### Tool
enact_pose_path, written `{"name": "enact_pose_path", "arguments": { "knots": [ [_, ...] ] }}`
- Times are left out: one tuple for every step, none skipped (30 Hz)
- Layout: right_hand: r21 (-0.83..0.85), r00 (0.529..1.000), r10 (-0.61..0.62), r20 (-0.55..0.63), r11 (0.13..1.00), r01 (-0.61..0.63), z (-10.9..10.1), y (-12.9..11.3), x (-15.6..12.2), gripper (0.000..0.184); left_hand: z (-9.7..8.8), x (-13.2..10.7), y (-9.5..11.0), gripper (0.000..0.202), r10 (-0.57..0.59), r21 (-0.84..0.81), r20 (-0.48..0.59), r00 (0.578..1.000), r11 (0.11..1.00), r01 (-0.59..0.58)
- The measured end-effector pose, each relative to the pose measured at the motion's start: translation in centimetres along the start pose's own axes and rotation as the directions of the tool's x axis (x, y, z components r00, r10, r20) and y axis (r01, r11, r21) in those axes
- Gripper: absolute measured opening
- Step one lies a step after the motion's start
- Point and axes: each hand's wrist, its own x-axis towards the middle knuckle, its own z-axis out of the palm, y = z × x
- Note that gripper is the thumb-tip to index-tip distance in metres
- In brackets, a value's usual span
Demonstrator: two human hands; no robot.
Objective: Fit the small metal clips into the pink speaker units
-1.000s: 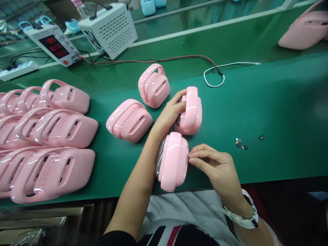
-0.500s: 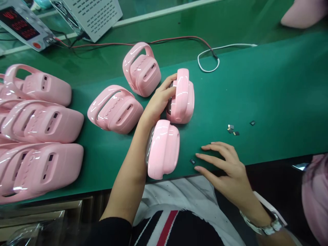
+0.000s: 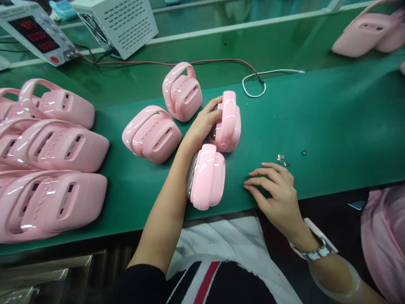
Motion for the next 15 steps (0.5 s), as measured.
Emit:
{"name": "enact_pose_path", "arguments": {
  "knots": [
    [0.003,0.999,-0.016,0.03,1.0,0.016,-0.1,0.2,-0.1,0.012,0.0,0.0,0.0,0.035,0.0,0.002,0.003,1.0,1.0,0.0],
    [0.019,0.998,-0.029,0.061,0.999,0.028,-0.3,0.3,-0.2,0.011,0.0,0.1,0.0,0.036,-0.001,0.004,0.006,1.0,1.0,0.001],
    [0.039,0.997,-0.032,0.075,0.999,0.029,-0.5,0.5,-0.4,0.01,0.0,0.1,-0.1,0.036,-0.003,0.004,0.01,1.0,1.0,0.003],
    [0.049,0.998,-0.022,0.066,0.999,0.019,-0.7,0.6,-0.7,0.008,0.0,0.2,-0.1,0.036,-0.004,0.001,0.012,1.0,1.0,0.004],
    [0.047,0.999,-0.005,0.037,0.999,0.003,-0.9,0.8,-0.9,0.008,0.0,0.2,-0.1,0.036,-0.004,-0.005,0.014,1.0,1.0,0.004],
    [0.036,1.0,0.012,0.004,0.999,-0.013,-1.1,1.0,-1.1,0.009,0.0,0.3,-0.2,0.035,-0.004,-0.013,0.016,1.0,1.0,0.004],
    [0.024,1.0,0.022,-0.019,0.999,-0.022,-1.2,1.2,-1.3,0.011,0.0,0.3,-0.2,0.035,-0.002,-0.021,0.017,1.0,1.0,0.003],
    [0.01,0.999,0.024,-0.021,1.0,-0.023,-1.2,1.3,-1.4,0.012,0.0,0.3,-0.2,0.035,-0.002,-0.028,0.016,1.0,1.0,0.002],
    [-0.002,1.0,0.016,-0.013,1.0,-0.016,-1.2,1.4,-1.5,0.012,0.0,0.4,-0.2,0.034,-0.002,-0.033,0.016,1.0,0.999,0.003],
    [-0.01,1.0,0.003,0.002,1.0,-0.003,-1.2,1.4,-1.5,0.011,0.0,0.4,-0.1,0.034,-0.004,-0.034,0.015,1.0,0.999,0.005],
    [-0.011,1.0,-0.009,0.015,1.0,0.009,-1.1,1.3,-1.5,0.01,0.0,0.4,-0.1,0.035,-0.005,-0.03,0.015,1.0,1.0,0.006],
    [-0.009,1.0,-0.014,0.021,1.0,0.015,-1.0,1.2,-1.5,0.008,0.0,0.4,-0.1,0.035,-0.005,-0.023,0.015,1.0,1.0,0.006],
    [-0.002,1.0,-0.011,0.022,1.0,0.011,-1.0,1.1,-1.5,0.008,-0.1,0.4,-0.1,0.035,-0.004,-0.014,0.015,1.0,1.0,0.004],
    [0.011,1.0,0.002,0.02,1.0,-0.002,-1.0,0.8,-1.4,0.009,-0.1,0.4,-0.1,0.036,-0.003,-0.003,0.017,1.0,1.0,0.003],
    [0.036,0.999,0.026,0.019,0.999,-0.026,-1.0,0.5,-1.2,0.01,-0.1,0.5,-0.1,0.036,-0.001,0.006,0.019,1.0,1.0,0.001]
  ]
}}
